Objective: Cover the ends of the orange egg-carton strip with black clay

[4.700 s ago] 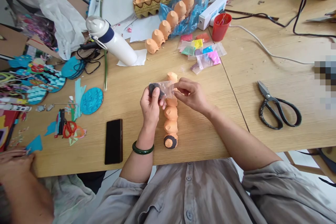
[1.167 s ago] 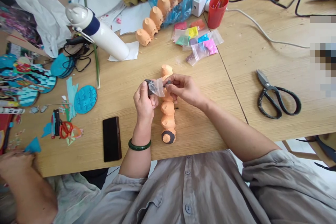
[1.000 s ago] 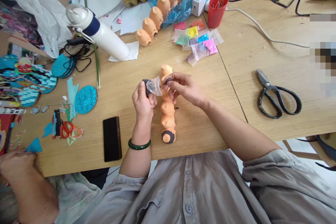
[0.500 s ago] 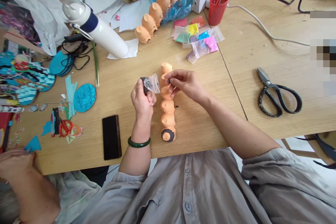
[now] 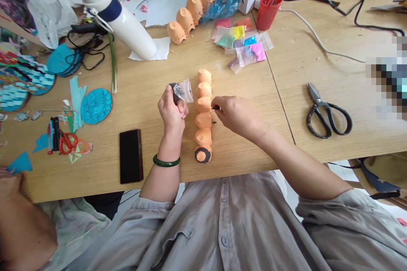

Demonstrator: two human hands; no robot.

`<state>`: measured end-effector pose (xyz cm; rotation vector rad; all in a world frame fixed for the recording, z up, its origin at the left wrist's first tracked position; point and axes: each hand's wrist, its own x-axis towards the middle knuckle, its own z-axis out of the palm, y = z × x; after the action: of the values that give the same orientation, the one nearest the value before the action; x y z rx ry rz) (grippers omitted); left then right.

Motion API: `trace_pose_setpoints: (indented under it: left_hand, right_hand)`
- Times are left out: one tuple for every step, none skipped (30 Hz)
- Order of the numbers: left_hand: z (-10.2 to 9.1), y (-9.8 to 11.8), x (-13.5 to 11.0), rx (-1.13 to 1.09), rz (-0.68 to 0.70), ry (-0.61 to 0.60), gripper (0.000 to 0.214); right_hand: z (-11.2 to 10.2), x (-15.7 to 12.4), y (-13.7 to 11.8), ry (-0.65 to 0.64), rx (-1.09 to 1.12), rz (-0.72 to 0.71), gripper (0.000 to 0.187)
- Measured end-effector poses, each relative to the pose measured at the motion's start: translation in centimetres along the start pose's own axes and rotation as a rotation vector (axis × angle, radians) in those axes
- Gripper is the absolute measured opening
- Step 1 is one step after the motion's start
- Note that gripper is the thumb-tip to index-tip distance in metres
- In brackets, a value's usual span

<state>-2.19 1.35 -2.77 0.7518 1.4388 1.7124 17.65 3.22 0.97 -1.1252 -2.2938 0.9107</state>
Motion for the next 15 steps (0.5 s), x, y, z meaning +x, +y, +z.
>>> trace_pose_setpoints:
  left_hand:
    - [0.0, 0.0, 0.0, -0.002, 0.0, -0.004, 0.054]
    - [0.0, 0.0, 0.0, -0.005, -0.001, -0.004, 0.054]
    - [0.0, 0.0, 0.1, -0.007, -0.001, -0.003, 0.055]
    - [0.0, 0.1, 0.1, -0.007, 0.0, -0.003, 0.055]
    - [0.0, 0.1, 0.1, -0.008, -0.001, -0.003, 0.055]
    - [0.0, 0.2, 0.1, -0.011, -0.003, -0.004, 0.055]
    - [0.0, 0.2, 0.1, -0.016, -0.007, -0.005, 0.055]
    - [0.0, 0.2, 0.1, -0.022, -0.011, -0.005, 0.055]
    - [0.0, 0.3, 0.1, -0.027, -0.013, -0.005, 0.055]
    - [0.0, 0.3, 0.1, -0.03, -0.013, -0.004, 0.055]
    - [-0.1, 0.3, 0.1, -0.03, -0.01, -0.005, 0.056]
    - [-0.1, 0.3, 0.1, -0.028, -0.006, -0.008, 0.056]
    - [-0.1, 0.3, 0.1, -0.025, -0.001, -0.013, 0.056]
    - [-0.1, 0.3, 0.1, -0.024, 0.002, -0.02, 0.056]
    - [-0.1, 0.2, 0.1, -0.024, 0.004, -0.028, 0.056]
  right_hand:
    - [0.4, -0.6, 0.0, -0.009, -0.035, -0.041, 0.016]
    - [0.8, -1.2, 0.1, -0.023, -0.05, -0.064, 0.015]
    - [1.3, -1.6, 0.3, -0.033, -0.054, -0.073, 0.015]
    - [1.9, -2.0, 0.5, -0.051, -0.062, -0.074, 0.015]
    - [2.4, -2.2, 0.6, -0.072, -0.08, -0.071, 0.015]
    - [2.8, -2.3, 0.8, -0.083, -0.1, -0.07, 0.015]
    - [3.2, -2.4, 0.9, -0.095, -0.125, -0.073, 0.015]
    - [3.5, -2.4, 1.0, -0.099, -0.147, -0.079, 0.014]
    - [3.6, -2.4, 1.0, -0.098, -0.158, -0.089, 0.015]
    - [3.6, -2.4, 1.0, -0.095, -0.152, -0.1, 0.016]
    - [3.4, -2.3, 0.9, -0.081, -0.122, -0.108, 0.017]
    - [3.2, -2.1, 0.9, -0.059, -0.06, -0.1, 0.017]
    - [2.8, -1.9, 0.9, -0.037, 0.038, -0.066, 0.015]
    - [2.4, -1.6, 0.9, -0.022, 0.173, -0.004, 0.013]
    - [1.9, -1.3, 0.9, -0.015, 0.335, 0.08, 0.009]
